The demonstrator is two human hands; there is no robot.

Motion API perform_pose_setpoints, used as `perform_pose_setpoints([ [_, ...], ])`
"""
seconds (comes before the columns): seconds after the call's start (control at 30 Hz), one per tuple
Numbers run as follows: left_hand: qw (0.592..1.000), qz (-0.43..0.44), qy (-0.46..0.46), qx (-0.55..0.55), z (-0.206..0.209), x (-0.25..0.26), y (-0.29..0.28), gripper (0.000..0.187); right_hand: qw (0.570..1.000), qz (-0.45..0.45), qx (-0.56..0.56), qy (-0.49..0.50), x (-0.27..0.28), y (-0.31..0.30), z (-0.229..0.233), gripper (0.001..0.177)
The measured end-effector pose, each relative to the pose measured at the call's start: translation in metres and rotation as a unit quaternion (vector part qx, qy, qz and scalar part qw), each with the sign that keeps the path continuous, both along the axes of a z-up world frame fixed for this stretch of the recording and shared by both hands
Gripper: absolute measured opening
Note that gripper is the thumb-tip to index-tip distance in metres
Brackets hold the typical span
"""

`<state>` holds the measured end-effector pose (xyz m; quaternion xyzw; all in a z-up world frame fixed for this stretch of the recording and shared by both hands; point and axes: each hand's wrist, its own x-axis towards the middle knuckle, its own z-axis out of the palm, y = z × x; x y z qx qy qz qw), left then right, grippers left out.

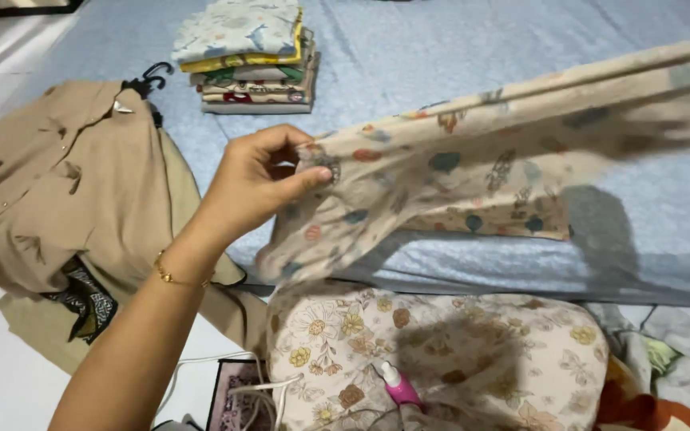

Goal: Ironing and folding a small patterned garment on a bed

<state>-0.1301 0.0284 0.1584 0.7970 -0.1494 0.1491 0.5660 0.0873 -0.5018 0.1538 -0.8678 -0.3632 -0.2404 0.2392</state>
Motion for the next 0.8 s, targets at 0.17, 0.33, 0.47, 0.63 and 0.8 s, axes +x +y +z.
perform_pose_setpoints([
  [0.17, 0.986, 0.096, 0.1, 0.095, 0.02, 0.014, 0.013, 0.011, 0.996, -0.056, -0.035, 0.052, 0.004, 0.049, 0.029, 0.018],
  [0.33, 0.936, 0.181, -0.159, 0.258, 0.003, 0.053, 0.055, 0.038, 0.982, -0.138, -0.127, -0.022, 0.005, 0.118, 0.036, 0.025],
  [0.47, 0.614, 0.369, -0.369, 0.592, -0.042, 0.062, 0.044, 0.017, 0.965, -0.154, -0.106, -0.186, 0.018, 0.108, -0.02, 0.01],
  [0.63, 0.598, 0.261, -0.379, 0.656, -0.17, 0.043, -0.02, 0.019, 0.939, -0.238, -0.247, -0.042, -0.012, 0.066, -0.107, 0.016],
  [0.8, 0.886, -0.014, -0.257, 0.387, -0.203, 0.018, -0.051, 0.026, 0.916, -0.152, -0.326, -0.176, -0.036, 0.013, -0.205, 0.024],
])
